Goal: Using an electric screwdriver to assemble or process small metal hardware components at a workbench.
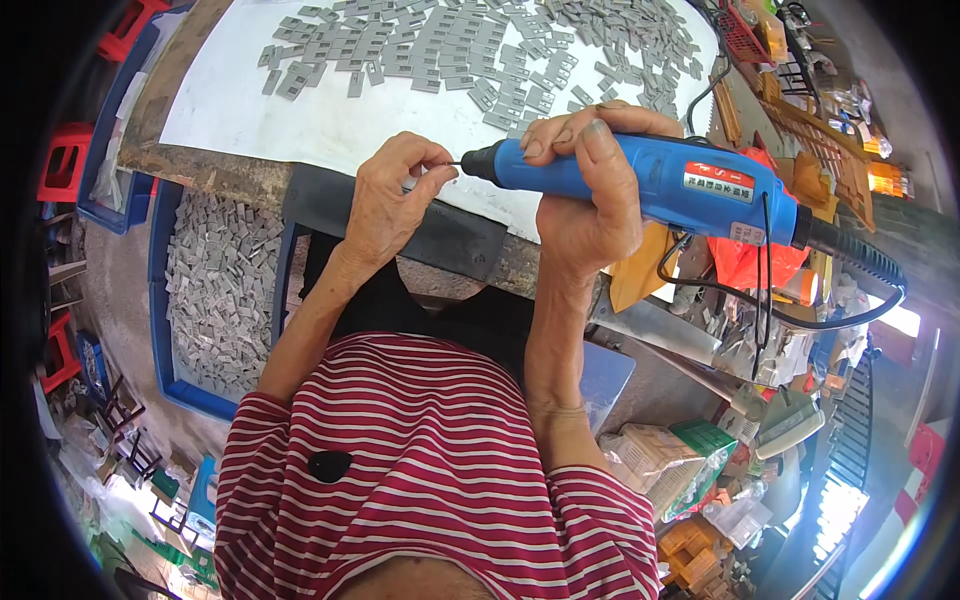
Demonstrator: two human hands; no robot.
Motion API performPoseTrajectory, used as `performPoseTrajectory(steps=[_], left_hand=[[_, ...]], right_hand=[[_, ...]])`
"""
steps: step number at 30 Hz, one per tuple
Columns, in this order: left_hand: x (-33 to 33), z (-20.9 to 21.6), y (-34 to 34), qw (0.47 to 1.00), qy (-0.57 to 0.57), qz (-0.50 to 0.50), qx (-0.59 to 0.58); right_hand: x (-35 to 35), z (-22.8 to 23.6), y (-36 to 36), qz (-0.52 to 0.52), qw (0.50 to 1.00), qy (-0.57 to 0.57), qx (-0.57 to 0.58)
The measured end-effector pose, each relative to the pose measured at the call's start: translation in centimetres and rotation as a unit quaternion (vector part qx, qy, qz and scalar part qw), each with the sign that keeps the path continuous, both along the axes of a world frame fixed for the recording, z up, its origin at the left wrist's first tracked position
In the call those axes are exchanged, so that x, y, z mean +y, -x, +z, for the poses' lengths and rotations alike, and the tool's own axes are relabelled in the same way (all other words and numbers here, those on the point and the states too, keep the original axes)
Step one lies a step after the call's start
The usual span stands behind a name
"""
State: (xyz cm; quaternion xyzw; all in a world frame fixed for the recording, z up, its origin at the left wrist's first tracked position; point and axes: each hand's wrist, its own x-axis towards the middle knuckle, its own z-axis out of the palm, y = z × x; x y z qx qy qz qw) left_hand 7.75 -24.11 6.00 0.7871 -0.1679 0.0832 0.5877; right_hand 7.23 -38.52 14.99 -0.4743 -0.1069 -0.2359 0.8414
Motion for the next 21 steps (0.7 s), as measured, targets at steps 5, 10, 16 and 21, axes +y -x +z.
performPoseTrajectory(steps=[5,10,16,21], left_hand=[[0.2,-0.02,0.07,1.0,0.019,-0.01,0.022],[0.36,-0.26,0.03,0.999,0.036,-0.027,0.018],[0.48,0.08,0.06,0.995,0.064,-0.039,0.06],[0.57,0.04,0.08,0.995,0.065,-0.047,0.059]], right_hand=[[0.01,0.11,0.06,0.004,1.0,0.0,0.002],[0.08,0.3,0.02,0.006,1.0,0.007,0.006],[0.08,0.3,0.09,0.01,1.0,-0.004,0.001],[0.34,0.49,0.09,0.001,1.0,0.012,0.005]])
